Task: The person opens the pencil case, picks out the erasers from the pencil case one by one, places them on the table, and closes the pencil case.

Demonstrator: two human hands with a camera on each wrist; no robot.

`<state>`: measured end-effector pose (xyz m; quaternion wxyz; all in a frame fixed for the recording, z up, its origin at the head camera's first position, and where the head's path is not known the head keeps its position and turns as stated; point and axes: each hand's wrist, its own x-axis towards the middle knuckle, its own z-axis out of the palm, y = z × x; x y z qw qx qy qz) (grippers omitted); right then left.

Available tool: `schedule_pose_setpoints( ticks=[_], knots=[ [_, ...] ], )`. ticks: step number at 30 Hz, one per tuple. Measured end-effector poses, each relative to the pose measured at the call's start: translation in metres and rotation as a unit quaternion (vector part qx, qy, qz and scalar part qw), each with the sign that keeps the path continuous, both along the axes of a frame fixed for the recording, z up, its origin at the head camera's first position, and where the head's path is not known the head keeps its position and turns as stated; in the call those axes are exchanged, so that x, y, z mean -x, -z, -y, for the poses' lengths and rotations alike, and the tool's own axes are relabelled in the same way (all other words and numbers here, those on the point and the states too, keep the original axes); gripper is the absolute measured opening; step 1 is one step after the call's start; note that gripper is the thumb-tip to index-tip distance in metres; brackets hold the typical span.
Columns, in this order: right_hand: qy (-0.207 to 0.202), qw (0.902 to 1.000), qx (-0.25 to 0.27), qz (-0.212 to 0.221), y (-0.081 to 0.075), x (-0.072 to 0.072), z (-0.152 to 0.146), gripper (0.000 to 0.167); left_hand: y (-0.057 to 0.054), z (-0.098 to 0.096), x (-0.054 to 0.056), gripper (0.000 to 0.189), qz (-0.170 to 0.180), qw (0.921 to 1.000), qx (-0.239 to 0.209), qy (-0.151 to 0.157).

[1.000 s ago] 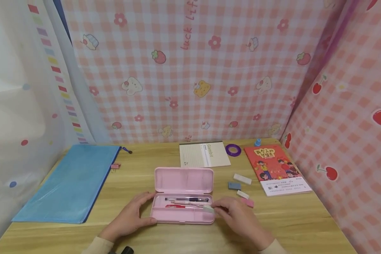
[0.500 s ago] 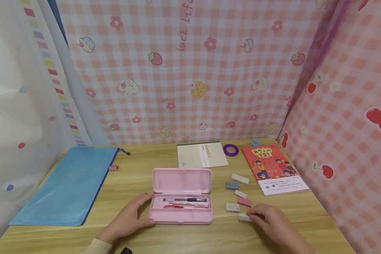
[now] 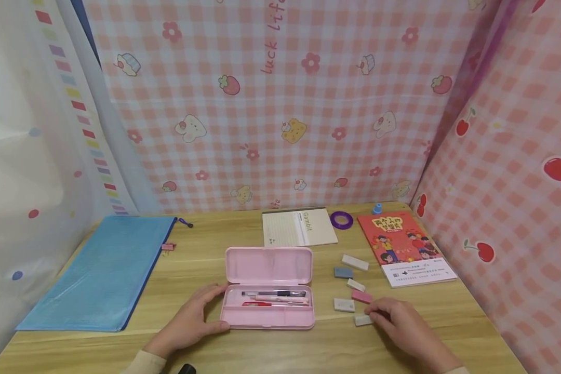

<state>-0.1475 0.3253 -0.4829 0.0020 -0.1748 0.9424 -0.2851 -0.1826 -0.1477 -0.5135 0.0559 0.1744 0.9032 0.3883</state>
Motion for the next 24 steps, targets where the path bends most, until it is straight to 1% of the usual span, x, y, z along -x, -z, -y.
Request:
schedule_pose_setpoints(
  ticks=[4, 7, 12, 16, 20, 24],
  knots=[
    [0.012, 0.9997, 0.001, 0.022, -0.001, 0.002, 0.002, 0.011, 0.0, 0.0, 0.0, 0.087, -0.002, 1.0, 0.0, 0.001],
    [0.012, 0.9996, 0.002, 0.026, -0.002, 0.002, 0.004, 0.011, 0.001, 0.001, 0.0, 0.087, -0.006, 1.0, -0.001, 0.002],
    [0.01, 0.9999, 0.001, 0.011, -0.002, 0.001, 0.005, 0.01, 0.001, 0.0, 0.001, 0.087, -0.006, 1.0, 0.001, 0.005],
    [0.007, 0.9998, 0.01, -0.014, -0.003, 0.001, 0.005, 0.008, 0.001, -0.001, 0.001, 0.087, -0.003, 1.0, 0.0, 0.006],
    [0.017, 0.9991, 0.028, -0.027, -0.012, 0.006, 0.013, 0.008, 0.001, 0.0, 0.001, 0.088, -0.01, 0.9999, 0.0, 0.006],
    [0.028, 0.9978, 0.054, -0.024, -0.025, 0.017, 0.037, 0.017, 0.001, 0.001, 0.001, 0.089, -0.01, 0.9999, 0.003, 0.004]
  ],
)
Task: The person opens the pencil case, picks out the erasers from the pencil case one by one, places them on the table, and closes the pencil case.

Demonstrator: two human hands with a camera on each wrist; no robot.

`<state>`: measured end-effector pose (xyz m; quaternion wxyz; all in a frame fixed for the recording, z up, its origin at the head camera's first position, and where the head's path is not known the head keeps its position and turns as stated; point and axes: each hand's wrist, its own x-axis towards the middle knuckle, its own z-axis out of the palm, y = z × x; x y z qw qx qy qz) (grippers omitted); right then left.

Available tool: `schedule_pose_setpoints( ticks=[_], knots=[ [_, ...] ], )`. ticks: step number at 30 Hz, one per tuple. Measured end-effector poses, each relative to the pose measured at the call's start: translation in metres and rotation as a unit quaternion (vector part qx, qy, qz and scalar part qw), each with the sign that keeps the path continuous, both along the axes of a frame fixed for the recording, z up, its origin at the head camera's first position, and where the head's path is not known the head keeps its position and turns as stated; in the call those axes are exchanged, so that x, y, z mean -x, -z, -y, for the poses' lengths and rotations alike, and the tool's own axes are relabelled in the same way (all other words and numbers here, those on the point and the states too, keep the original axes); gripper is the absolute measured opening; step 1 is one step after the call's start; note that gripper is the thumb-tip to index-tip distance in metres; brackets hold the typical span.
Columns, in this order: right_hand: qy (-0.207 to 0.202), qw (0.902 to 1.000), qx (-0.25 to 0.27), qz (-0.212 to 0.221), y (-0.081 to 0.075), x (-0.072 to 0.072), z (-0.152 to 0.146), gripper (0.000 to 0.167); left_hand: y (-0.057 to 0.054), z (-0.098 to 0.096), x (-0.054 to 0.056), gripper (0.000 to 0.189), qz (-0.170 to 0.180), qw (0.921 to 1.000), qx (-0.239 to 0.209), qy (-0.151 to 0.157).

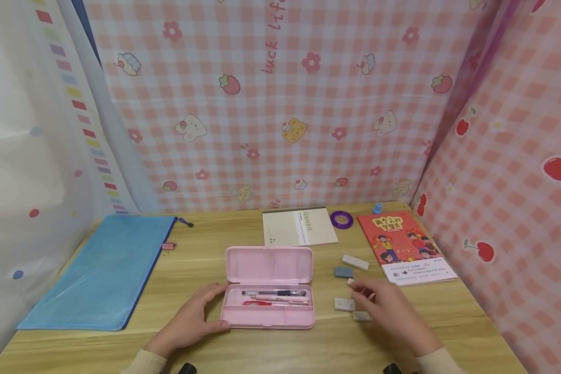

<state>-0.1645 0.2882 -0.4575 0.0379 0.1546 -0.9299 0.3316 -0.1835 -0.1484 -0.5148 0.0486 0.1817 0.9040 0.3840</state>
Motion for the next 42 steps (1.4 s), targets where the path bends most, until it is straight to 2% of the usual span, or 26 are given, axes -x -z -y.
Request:
schedule_pose_setpoints(
  ticks=[5, 10, 16, 20, 27, 32, 35, 39, 42],
  knots=[
    [-0.004, 0.9993, 0.038, 0.004, -0.009, 0.019, 0.037, 0.031, -0.001, 0.0, 0.0, 0.088, 0.01, 0.9999, -0.001, -0.002],
    [-0.005, 0.9976, 0.069, -0.004, -0.009, 0.034, 0.067, 0.039, 0.0, -0.001, 0.0, 0.088, 0.01, 0.9999, -0.002, 0.0],
    [0.005, 0.9941, 0.107, 0.019, -0.004, 0.045, 0.086, 0.047, 0.0, -0.002, 0.001, 0.089, 0.019, 0.9998, -0.005, 0.003],
    [0.011, 0.9938, 0.109, 0.019, -0.004, 0.047, 0.09, 0.048, 0.001, -0.001, 0.001, 0.088, 0.013, 0.9999, -0.006, 0.004],
    [0.002, 0.9909, 0.133, 0.019, -0.006, 0.038, 0.09, 0.045, 0.001, 0.001, -0.001, 0.088, 0.008, 0.9999, -0.01, 0.004],
    [0.012, 0.9897, 0.142, 0.01, -0.008, 0.026, 0.092, 0.035, 0.0, 0.001, 0.0, 0.088, 0.012, 0.9999, -0.008, 0.003],
    [0.014, 0.992, 0.126, -0.001, -0.008, 0.017, 0.094, 0.029, 0.001, 0.002, -0.001, 0.09, 0.004, 1.0, -0.007, 0.003],
    [0.013, 0.9969, 0.077, -0.01, -0.006, 0.006, 0.097, 0.033, 0.0, 0.002, -0.001, 0.091, -0.008, 0.9998, -0.02, 0.003],
    [0.005, 0.9989, 0.036, -0.03, -0.003, 0.001, 0.1, 0.034, -0.001, 0.002, -0.001, 0.094, -0.002, 0.9993, -0.036, -0.003]
  ],
)
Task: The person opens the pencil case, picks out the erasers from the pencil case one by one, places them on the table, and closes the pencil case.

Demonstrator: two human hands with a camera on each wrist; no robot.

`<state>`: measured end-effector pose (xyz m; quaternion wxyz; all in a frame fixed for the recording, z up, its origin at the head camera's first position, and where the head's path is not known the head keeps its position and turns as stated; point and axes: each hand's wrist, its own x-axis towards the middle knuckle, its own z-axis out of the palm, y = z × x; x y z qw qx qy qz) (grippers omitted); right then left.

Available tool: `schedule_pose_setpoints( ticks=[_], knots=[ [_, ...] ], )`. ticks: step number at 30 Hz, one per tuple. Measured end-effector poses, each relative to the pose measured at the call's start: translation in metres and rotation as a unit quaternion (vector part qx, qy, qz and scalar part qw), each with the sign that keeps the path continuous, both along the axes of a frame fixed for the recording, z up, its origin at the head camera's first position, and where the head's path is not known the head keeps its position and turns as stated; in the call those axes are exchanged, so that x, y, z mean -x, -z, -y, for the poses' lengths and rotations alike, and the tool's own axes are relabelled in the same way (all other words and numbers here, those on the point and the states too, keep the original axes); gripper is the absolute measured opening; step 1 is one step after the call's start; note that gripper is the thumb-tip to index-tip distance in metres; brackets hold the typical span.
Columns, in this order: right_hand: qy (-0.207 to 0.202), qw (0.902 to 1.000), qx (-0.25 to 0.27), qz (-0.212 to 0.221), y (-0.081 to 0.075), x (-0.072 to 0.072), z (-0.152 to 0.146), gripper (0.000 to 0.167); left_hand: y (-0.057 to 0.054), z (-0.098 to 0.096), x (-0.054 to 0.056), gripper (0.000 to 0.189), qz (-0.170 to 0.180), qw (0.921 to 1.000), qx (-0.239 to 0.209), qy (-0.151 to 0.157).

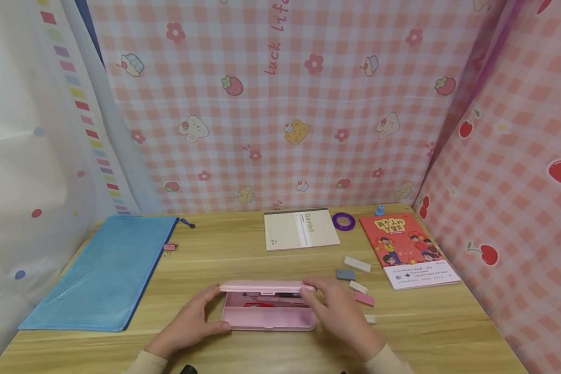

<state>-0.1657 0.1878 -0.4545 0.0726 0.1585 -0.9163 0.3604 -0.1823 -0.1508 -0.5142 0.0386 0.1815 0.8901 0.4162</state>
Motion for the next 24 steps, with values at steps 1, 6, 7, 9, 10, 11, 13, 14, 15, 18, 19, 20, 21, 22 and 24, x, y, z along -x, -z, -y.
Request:
schedule_pose_setpoints(
  ticks=[1, 6, 7, 9, 10, 11, 13, 14, 15, 18, 19, 20, 21, 22, 24],
  knots=[
    [-0.002, 0.9999, -0.01, -0.009, 0.001, -0.001, 0.001, 0.033, 0.0, 0.0, 0.0, 0.096, 0.003, 1.0, -0.004, -0.002],
    [-0.018, 0.9978, -0.059, -0.024, 0.009, -0.004, 0.007, 0.035, 0.0, 0.001, 0.0, 0.101, 0.014, 0.9997, -0.015, -0.012],
    [-0.021, 0.9973, -0.067, -0.021, 0.01, -0.004, 0.007, 0.037, 0.0, 0.0, 0.0, 0.101, 0.016, 0.9997, -0.017, -0.012],
    [-0.029, 0.9963, -0.081, -0.011, 0.013, -0.005, 0.008, 0.041, -0.001, 0.0, 0.0, 0.097, 0.018, 0.9996, -0.019, -0.012],
    [-0.034, 0.9956, -0.087, -0.008, 0.014, -0.005, 0.009, 0.043, -0.001, 0.0, 0.0, 0.095, 0.017, 0.9996, -0.019, -0.012],
    [-0.04, 0.9951, -0.091, -0.004, 0.015, -0.005, 0.009, 0.045, -0.001, 0.0, 0.0, 0.093, 0.016, 0.9996, -0.018, -0.011],
    [-0.05, 0.9937, -0.1, -0.002, 0.017, -0.005, 0.009, 0.047, -0.001, -0.001, 0.0, 0.088, 0.011, 0.9997, -0.016, -0.011],
    [-0.055, 0.9929, -0.106, -0.003, 0.018, -0.005, 0.009, 0.048, -0.001, -0.001, -0.001, 0.087, 0.008, 0.9998, -0.014, -0.011],
    [-0.058, 0.9921, -0.111, -0.003, 0.019, -0.005, 0.009, 0.049, -0.001, -0.001, -0.001, 0.086, 0.003, 0.9999, -0.012, -0.011],
    [-0.066, 0.99, -0.125, 0.001, 0.02, -0.005, 0.011, 0.053, 0.0, -0.002, -0.001, 0.086, -0.01, 0.9999, -0.005, -0.01],
    [-0.066, 0.9895, -0.128, 0.003, 0.02, -0.006, 0.011, 0.054, 0.0, -0.002, -0.001, 0.086, -0.013, 0.9999, -0.003, -0.009],
    [-0.067, 0.9891, -0.131, 0.005, 0.021, -0.006, 0.012, 0.054, 0.001, -0.002, -0.001, 0.087, -0.015, 0.9999, 0.0, -0.009],
    [-0.067, 0.9889, -0.133, 0.008, 0.021, -0.006, 0.012, 0.055, 0.001, -0.002, -0.001, 0.088, -0.015, 0.9998, 0.002, -0.008],
    [-0.067, 0.9885, -0.135, 0.009, 0.021, -0.007, 0.012, 0.056, 0.0, -0.002, -0.001, 0.088, -0.015, 0.9998, 0.005, -0.007],
    [-0.064, 0.9883, -0.138, 0.009, 0.022, -0.007, 0.012, 0.056, -0.001, -0.003, -0.001, 0.089, -0.012, 0.9998, 0.011, -0.006]
  ],
)
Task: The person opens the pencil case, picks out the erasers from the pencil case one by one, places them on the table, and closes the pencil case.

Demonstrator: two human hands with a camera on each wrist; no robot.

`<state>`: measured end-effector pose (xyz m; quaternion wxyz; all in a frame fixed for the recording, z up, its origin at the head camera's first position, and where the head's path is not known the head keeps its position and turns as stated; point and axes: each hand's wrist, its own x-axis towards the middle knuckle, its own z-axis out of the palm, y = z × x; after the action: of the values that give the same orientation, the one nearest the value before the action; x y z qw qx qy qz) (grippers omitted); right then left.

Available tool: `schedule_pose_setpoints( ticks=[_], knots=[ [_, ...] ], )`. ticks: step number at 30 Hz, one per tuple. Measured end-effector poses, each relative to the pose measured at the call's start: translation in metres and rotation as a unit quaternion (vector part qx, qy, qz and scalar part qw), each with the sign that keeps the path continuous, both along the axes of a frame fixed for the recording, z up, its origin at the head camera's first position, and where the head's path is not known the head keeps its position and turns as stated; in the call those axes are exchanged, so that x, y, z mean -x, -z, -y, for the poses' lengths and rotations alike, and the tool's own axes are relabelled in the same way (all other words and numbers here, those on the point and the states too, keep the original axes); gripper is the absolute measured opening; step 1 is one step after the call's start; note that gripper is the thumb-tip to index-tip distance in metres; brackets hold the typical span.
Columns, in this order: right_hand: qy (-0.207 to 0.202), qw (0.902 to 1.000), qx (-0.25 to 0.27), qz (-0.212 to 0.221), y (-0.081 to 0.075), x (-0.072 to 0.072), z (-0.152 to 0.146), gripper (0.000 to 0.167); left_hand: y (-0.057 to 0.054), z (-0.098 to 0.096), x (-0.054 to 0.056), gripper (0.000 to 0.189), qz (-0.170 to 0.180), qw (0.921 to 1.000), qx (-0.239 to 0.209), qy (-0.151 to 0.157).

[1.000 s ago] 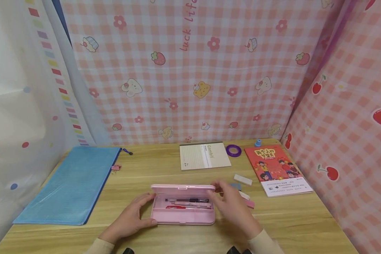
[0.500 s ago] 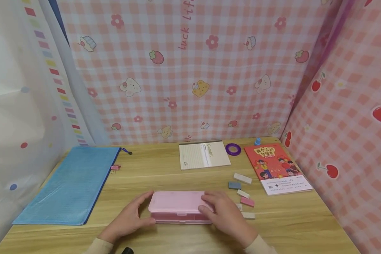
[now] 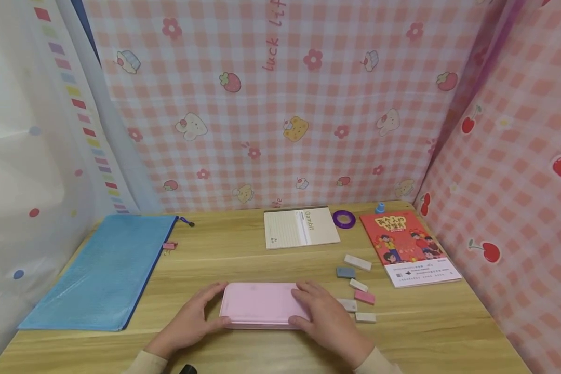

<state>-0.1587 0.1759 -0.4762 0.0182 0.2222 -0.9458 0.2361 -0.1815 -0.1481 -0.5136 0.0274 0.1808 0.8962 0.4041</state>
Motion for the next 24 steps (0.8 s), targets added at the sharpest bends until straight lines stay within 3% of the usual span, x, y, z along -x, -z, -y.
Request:
schedule_pose_setpoints(
  ticks=[15, 24],
  knots=[
    [0.012, 0.9998, -0.018, -0.001, -0.009, -0.007, 0.004, 0.056, -0.005, 0.0, -0.002, 0.086, -0.001, 0.9998, 0.014, 0.014],
    [-0.041, 0.9991, -0.002, -0.008, -0.015, -0.009, -0.01, 0.064, -0.02, 0.015, -0.007, 0.088, 0.004, 0.9984, 0.055, 0.014]
  ],
)
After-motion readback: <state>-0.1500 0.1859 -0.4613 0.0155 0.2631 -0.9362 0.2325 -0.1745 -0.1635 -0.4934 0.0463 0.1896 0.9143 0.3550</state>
